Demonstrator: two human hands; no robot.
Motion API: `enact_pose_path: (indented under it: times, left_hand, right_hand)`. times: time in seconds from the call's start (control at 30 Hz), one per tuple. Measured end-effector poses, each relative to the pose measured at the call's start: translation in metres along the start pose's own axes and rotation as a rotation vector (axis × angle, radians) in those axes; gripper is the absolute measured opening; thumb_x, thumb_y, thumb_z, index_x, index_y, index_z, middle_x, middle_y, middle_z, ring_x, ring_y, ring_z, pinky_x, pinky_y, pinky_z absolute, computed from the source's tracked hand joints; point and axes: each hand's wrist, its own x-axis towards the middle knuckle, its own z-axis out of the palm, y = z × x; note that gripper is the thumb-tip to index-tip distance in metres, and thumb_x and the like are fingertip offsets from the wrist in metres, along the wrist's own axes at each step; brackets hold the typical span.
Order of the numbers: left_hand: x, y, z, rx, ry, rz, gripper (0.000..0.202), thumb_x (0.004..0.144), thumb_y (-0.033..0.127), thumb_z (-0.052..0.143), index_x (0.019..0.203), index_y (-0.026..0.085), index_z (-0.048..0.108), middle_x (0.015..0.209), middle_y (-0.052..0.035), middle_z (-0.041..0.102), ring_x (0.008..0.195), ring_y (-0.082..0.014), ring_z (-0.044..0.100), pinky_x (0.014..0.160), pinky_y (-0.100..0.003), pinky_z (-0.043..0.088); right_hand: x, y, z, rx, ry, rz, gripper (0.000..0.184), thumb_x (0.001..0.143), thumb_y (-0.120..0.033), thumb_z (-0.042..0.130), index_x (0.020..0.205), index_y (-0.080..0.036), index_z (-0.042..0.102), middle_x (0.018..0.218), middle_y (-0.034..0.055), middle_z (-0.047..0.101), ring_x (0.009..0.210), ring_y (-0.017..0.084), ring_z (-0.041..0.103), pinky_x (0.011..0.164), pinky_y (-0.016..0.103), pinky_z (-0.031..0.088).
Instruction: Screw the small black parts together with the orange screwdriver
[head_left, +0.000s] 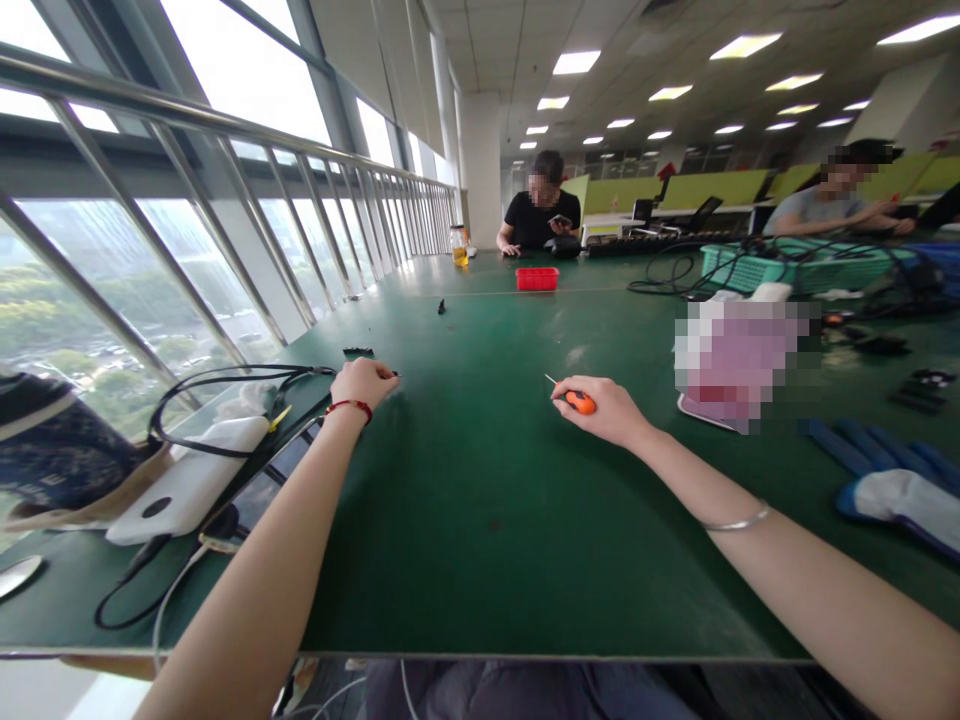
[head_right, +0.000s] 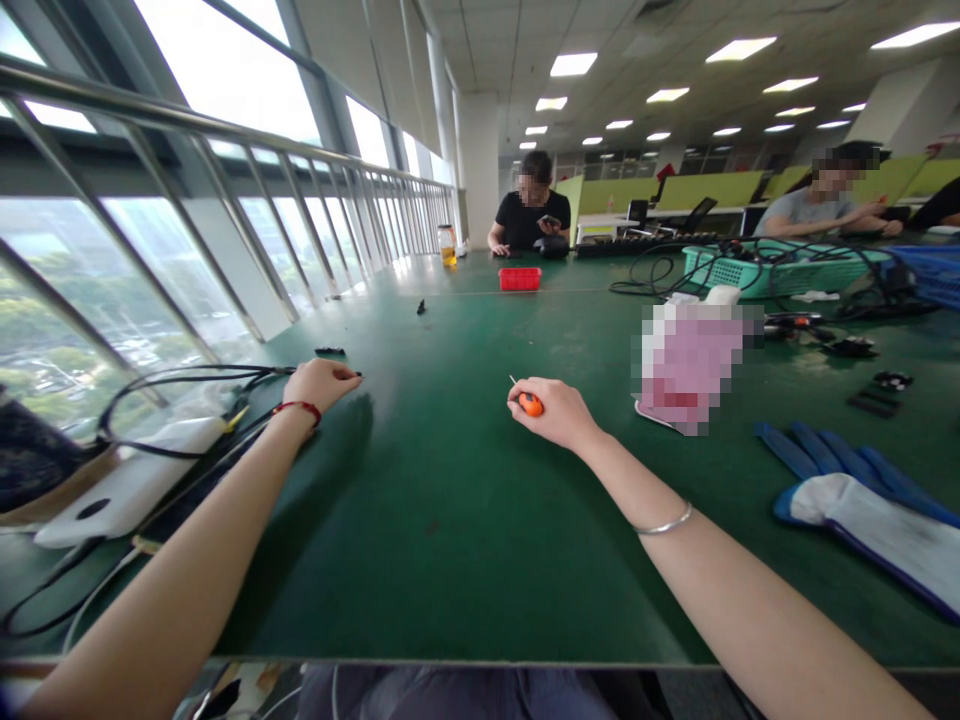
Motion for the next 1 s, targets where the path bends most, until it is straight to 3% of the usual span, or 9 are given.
enact_pose_path:
  times: [0.17,0.37,0.47,0.6,0.77,1.0]
  left_hand:
    - [0.0,-0.009,-0.002,0.067,-0.035,-0.123,0.032,0.069,0.041,0.062,0.093,0.023,0.074,0.101,-0.0094,0.07,0.095,-0.031,0.063,0.077,-0.037,0.051]
    - [0.009,-0.019,-0.003,0.028,-0.142,-0.096,0.031,0.065,0.046,0.066,0.086,0.025,0.075,0.098,-0.0053,0.071,0.092,-0.0279,0.064,0.075,-0.033,0.052]
    - [0.011,-0.023,-0.008,-0.028,-0.095,-0.094,0.032,0.068,0.048,0.063,0.088,0.026,0.075,0.097,-0.0045,0.071,0.092,-0.0275,0.064,0.074,-0.032,0.052]
    - [0.006,-0.02,-0.012,-0.005,-0.001,-0.204,0.036,0.069,0.047,0.063,0.094,0.023,0.075,0.102,-0.0098,0.07,0.095,-0.0323,0.063,0.072,-0.037,0.052]
    - [0.001,-0.013,-0.009,-0.011,-0.045,-0.235,0.036,0.069,0.045,0.065,0.094,0.021,0.074,0.104,-0.0133,0.069,0.096,-0.0335,0.063,0.073,-0.039,0.053]
    - [0.0,-0.013,-0.006,0.005,-0.062,-0.231,0.035,0.069,0.044,0.065,0.093,0.021,0.075,0.102,-0.0113,0.07,0.096,-0.0313,0.064,0.074,-0.035,0.052]
  right_hand:
    - [0.0,-0.001,0.0,-0.003,-0.016,0.017,0.013,0.078,-0.03,0.055,0.083,-0.025,0.065,0.09,-0.0008,0.07,0.078,0.016,0.063,0.068,0.028,0.046]
    - [0.0,-0.001,-0.001,0.002,-0.029,0.004,0.012,0.078,-0.029,0.055,0.084,-0.025,0.065,0.091,-0.0009,0.07,0.077,0.016,0.063,0.068,0.028,0.046]
    - [0.0,-0.001,0.0,0.006,-0.018,0.003,0.012,0.077,-0.028,0.056,0.083,-0.025,0.066,0.09,-0.001,0.07,0.077,0.016,0.064,0.068,0.028,0.047]
    - [0.0,-0.001,0.0,0.009,-0.026,-0.007,0.012,0.077,-0.028,0.056,0.083,-0.025,0.066,0.09,-0.0007,0.07,0.076,0.016,0.063,0.067,0.028,0.047]
    - [0.0,0.0,0.0,0.013,-0.04,-0.002,0.012,0.077,-0.029,0.055,0.084,-0.025,0.065,0.09,-0.0006,0.07,0.078,0.016,0.064,0.068,0.028,0.047]
    - [0.0,0.0,0.001,0.02,-0.061,0.0,0.013,0.078,-0.03,0.055,0.086,-0.025,0.065,0.092,-0.0001,0.069,0.079,0.017,0.063,0.071,0.03,0.047]
